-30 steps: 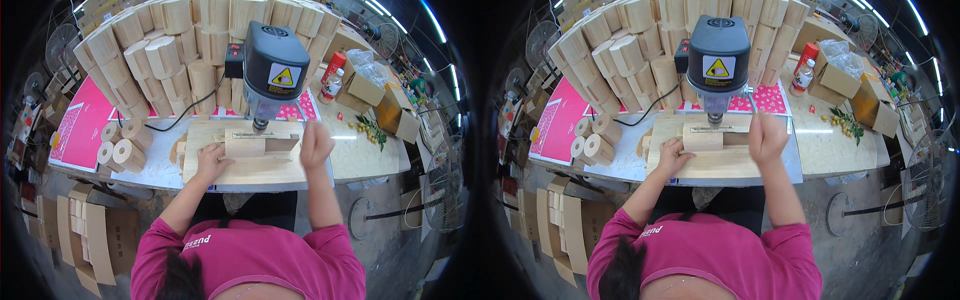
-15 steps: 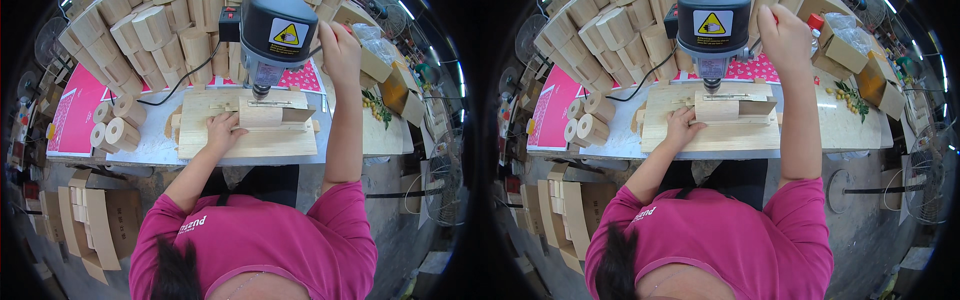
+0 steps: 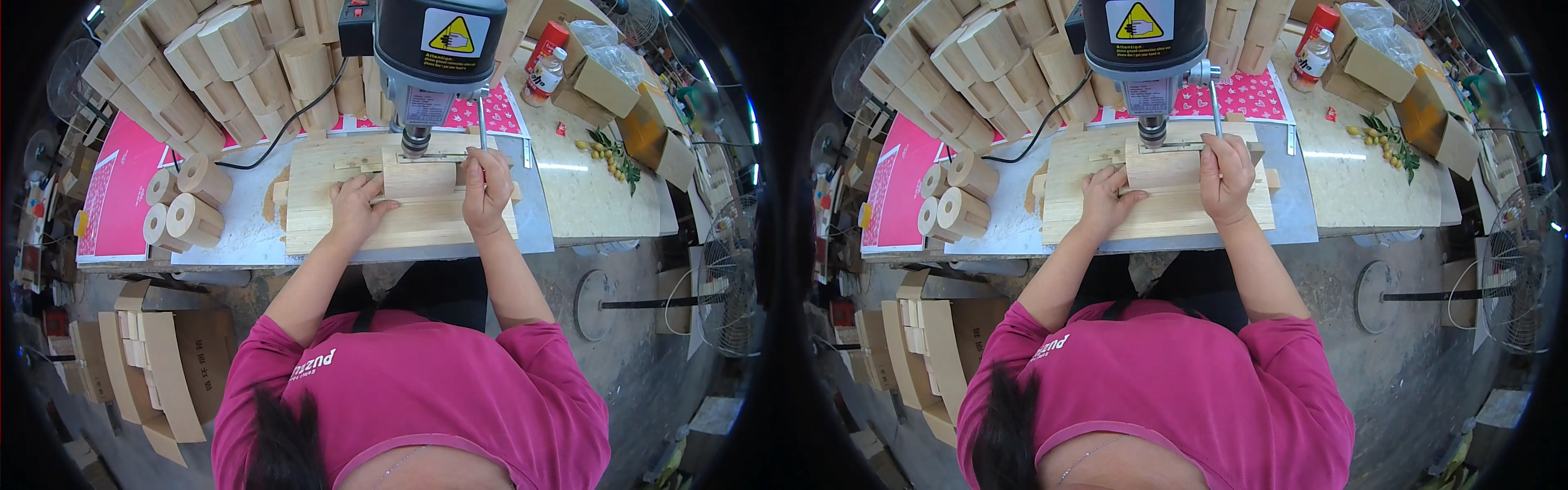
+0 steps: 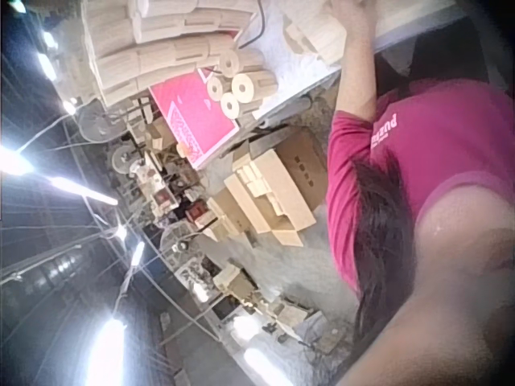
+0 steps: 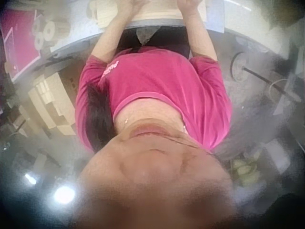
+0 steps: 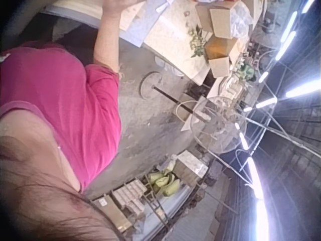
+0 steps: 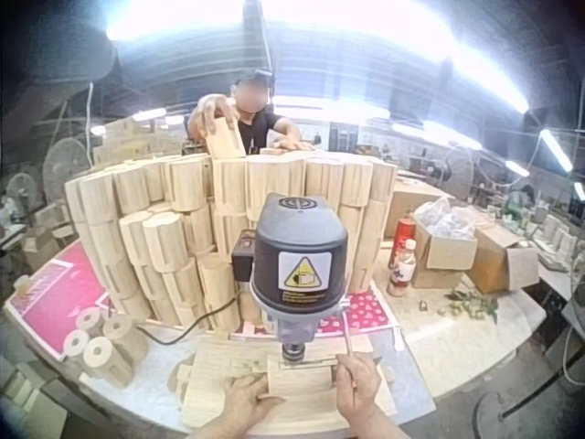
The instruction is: Drilling holes into cylindrical wood blocks using a stationary machine and then packing them into a box.
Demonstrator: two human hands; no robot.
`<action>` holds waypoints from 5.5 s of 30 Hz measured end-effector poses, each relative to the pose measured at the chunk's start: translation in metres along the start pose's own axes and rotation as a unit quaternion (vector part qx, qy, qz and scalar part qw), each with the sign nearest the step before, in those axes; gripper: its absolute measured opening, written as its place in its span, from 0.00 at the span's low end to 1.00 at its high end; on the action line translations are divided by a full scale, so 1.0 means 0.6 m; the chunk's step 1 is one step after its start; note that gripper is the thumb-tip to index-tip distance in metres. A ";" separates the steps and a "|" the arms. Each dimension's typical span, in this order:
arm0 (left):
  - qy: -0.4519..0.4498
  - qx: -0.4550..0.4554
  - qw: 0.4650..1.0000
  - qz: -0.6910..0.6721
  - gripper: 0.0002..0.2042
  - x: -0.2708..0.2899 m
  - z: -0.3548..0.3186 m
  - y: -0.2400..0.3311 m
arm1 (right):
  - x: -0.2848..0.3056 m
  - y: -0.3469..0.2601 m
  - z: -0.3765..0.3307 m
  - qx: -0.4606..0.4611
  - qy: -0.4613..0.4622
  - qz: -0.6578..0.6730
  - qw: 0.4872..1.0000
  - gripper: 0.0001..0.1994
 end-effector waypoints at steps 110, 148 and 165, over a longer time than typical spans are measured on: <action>0.429 0.240 0.870 0.040 0.53 0.448 0.465 -0.123 | 0.153 -0.078 -0.047 -0.408 -0.293 0.143 0.852 0.11; -0.543 0.152 0.767 -0.305 0.27 0.109 0.077 -0.070 | 0.054 0.067 -0.033 -0.359 -0.360 0.128 0.852 0.13; 0.061 0.254 0.732 -0.629 0.20 0.040 0.049 -0.028 | 0.023 0.040 -0.039 -0.314 -0.361 0.118 0.870 0.14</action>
Point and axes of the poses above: each hand's wrist, its own z-axis towards the middle knuckle, its own x-axis out of the back of the hand, y = z × x, the point moved 4 cm from there along z, towards the middle knuckle, and after that the axes turned 3 degrees about z, right-handed, at the moved point
